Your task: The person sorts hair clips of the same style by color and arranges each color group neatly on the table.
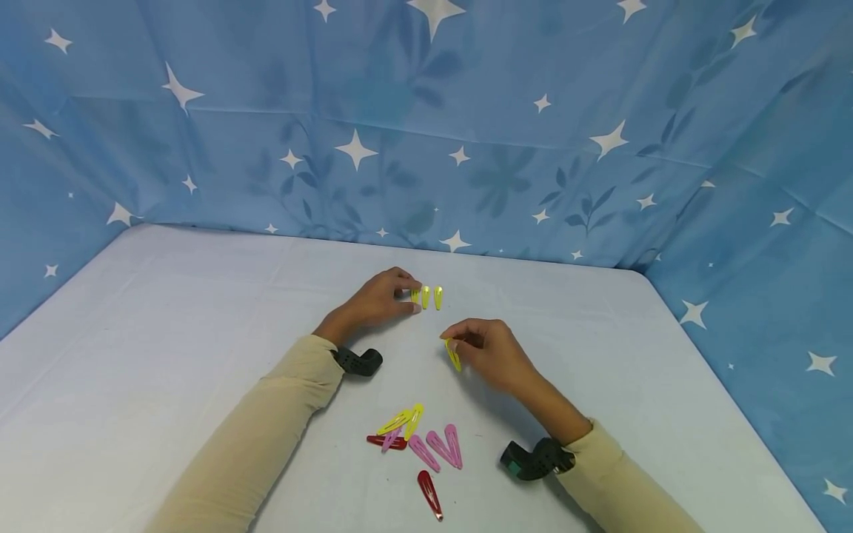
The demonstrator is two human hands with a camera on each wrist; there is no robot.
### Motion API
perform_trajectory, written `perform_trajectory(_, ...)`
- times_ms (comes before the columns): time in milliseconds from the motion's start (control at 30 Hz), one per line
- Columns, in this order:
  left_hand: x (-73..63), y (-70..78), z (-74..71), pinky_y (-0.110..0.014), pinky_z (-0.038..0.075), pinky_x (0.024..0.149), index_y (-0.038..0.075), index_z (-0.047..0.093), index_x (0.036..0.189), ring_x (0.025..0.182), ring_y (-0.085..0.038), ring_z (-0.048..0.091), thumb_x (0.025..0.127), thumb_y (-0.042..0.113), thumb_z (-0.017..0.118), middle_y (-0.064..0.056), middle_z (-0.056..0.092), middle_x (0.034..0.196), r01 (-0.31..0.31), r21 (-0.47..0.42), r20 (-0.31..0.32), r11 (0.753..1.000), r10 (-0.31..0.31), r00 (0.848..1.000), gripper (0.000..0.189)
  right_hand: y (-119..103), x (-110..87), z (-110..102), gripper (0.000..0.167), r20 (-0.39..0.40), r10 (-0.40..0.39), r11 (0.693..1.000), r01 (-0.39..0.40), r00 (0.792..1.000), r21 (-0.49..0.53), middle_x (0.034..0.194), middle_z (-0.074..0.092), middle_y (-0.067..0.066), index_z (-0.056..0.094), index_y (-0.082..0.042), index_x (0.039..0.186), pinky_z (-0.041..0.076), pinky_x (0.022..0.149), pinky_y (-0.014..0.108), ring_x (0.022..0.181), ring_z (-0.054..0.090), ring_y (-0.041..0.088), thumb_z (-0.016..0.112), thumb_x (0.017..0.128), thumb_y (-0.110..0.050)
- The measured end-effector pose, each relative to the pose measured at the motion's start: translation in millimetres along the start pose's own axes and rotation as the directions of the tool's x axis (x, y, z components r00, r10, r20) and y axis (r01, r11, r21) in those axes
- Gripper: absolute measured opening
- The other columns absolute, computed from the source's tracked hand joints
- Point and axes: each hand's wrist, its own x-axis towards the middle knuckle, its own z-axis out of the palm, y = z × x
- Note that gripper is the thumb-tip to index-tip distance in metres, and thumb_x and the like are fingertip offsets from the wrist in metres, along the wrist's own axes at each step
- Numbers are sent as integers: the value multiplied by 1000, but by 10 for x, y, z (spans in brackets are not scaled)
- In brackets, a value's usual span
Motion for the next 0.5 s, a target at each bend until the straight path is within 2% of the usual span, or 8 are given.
perform_trajectory(133, 0, -11, 6, -41, 48, 97, 6, 62, 134, 112, -27, 59, 91, 22, 70, -13, 56, 131, -4, 2, 1, 1000, 4, 1000, 46, 57, 96, -13, 17, -18, 25, 999, -25, 1000, -24, 94, 74, 7, 76, -4, 102, 45, 59, 22, 73, 58, 13, 64, 92, -1)
perform_trajectory(233, -2, -7, 3, -42, 48, 97, 6, 62, 134, 112, -27, 58, 92, 22, 69, -14, 55, 132, -3, 3, 3, 1000, 3, 1000, 46, 100, 179, -27, 16, -17, 38, 999, -38, 999, -5, 97, 74, 9, 75, -3, 104, 47, 62, 22, 74, 58, 14, 64, 92, -1)
perform_trajectory(500, -3, 10, -15, -42, 47, 99, 6, 61, 135, 114, -28, 59, 92, 21, 69, -14, 54, 133, 9, -1, 8, 1000, -9, 1000, 46, 163, 444, -90, 16, -20, 29, 1000, -29, 999, 3, 97, 72, 10, 73, -2, 106, 48, 67, 27, 76, 60, 16, 65, 93, -5)
